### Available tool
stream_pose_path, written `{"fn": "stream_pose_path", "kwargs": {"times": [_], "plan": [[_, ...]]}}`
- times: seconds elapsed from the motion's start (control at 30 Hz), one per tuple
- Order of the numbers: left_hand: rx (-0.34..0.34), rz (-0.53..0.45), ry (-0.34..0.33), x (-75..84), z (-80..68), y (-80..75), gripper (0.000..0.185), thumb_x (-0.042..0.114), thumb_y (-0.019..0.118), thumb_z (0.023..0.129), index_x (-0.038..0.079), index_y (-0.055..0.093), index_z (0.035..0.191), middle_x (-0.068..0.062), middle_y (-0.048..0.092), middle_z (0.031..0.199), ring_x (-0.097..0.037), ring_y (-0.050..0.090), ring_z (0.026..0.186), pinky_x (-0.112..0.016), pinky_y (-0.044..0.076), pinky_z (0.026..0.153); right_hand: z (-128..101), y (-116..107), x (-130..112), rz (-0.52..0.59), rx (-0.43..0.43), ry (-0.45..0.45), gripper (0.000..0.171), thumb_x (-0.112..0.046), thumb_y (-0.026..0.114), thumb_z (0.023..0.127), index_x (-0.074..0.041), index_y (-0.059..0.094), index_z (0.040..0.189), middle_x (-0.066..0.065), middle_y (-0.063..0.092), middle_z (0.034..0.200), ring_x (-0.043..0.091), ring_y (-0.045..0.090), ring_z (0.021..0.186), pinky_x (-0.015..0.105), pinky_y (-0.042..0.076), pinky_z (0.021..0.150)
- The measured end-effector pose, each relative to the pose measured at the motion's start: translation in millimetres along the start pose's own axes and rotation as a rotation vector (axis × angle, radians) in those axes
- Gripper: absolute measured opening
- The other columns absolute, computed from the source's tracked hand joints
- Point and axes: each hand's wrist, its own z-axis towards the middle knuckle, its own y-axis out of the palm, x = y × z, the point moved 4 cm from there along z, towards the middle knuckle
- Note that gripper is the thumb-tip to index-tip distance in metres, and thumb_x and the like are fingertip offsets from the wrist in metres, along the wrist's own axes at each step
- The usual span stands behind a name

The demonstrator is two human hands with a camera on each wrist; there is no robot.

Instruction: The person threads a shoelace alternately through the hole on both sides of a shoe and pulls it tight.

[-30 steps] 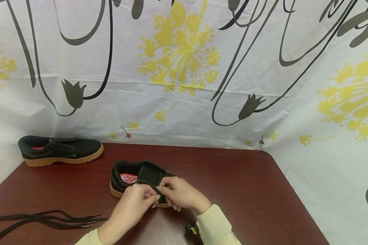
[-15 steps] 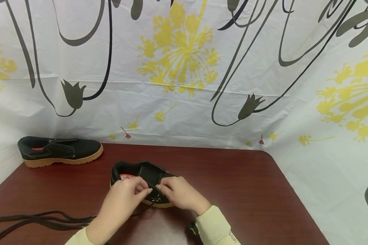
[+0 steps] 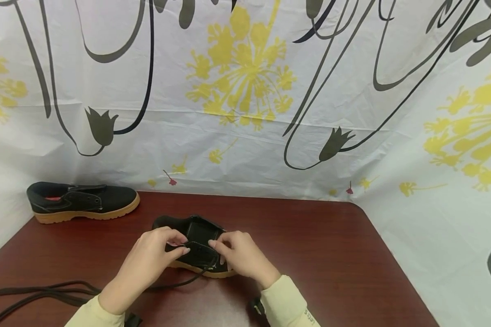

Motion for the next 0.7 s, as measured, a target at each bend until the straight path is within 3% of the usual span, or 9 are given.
{"fn": "stream_pose_path", "kwargs": {"times": [0.17, 0.33, 0.4, 0.6, 0.7], "plan": [[-0.006, -0.003, -0.007, -1.0, 0.6, 0.4, 0.013, 0.019, 0.088, 0.078, 0.020, 0.076, 0.085, 0.006, 0.070, 0.084, -0.011, 0.068, 0.081, -0.035, 0.056, 0.072, -4.0, 1.4, 8.3, 0.265, -0.123, 0.120, 0.031, -0.033, 0.064, 0.100, -0.007, 0.073, 0.085, -0.001, 0.063, 0.064, 0.007, 0.051, 0.046, 0.023, 0.040, 0.043], [-0.021, -0.025, 0.000, -1.2, 0.4, 0.4, 0.016, 0.015, 0.088, 0.076, 0.020, 0.075, 0.084, 0.006, 0.071, 0.085, -0.012, 0.070, 0.084, -0.036, 0.057, 0.075, -7.7, 1.5, 9.4, 0.421, -0.181, 0.161, 0.022, -0.022, 0.067, 0.097, 0.000, 0.073, 0.096, 0.001, 0.065, 0.071, 0.007, 0.057, 0.052, 0.022, 0.049, 0.049], [-0.033, -0.018, 0.011, -1.8, 0.7, 1.1, 0.017, 0.014, 0.089, 0.075, 0.020, 0.075, 0.084, 0.007, 0.070, 0.084, -0.012, 0.070, 0.083, -0.036, 0.057, 0.075, -7.6, 0.2, 8.5, 0.413, -0.163, 0.154, 0.020, -0.019, 0.067, 0.097, 0.000, 0.073, 0.095, 0.001, 0.065, 0.070, 0.007, 0.059, 0.056, 0.024, 0.052, 0.052], [-0.085, -0.020, 0.023, -4.5, 2.0, 2.7, 0.016, 0.011, 0.087, 0.076, 0.021, 0.077, 0.083, 0.010, 0.073, 0.081, -0.008, 0.067, 0.079, -0.034, 0.056, 0.075, -5.4, -3.4, -0.6, 0.181, -0.048, 0.050, 0.017, -0.021, 0.067, 0.098, -0.008, 0.074, 0.090, 0.005, 0.067, 0.068, 0.012, 0.060, 0.055, 0.031, 0.054, 0.050], [-0.096, -0.055, 0.035, -5.8, 3.1, 3.7, 0.015, 0.009, 0.087, 0.077, 0.020, 0.078, 0.084, 0.010, 0.074, 0.082, -0.006, 0.066, 0.078, -0.033, 0.057, 0.075, -4.4, -5.3, -4.3, 0.131, -0.013, 0.024, 0.017, -0.022, 0.066, 0.099, -0.008, 0.074, 0.091, 0.009, 0.070, 0.071, 0.015, 0.064, 0.060, 0.032, 0.056, 0.052]]}}
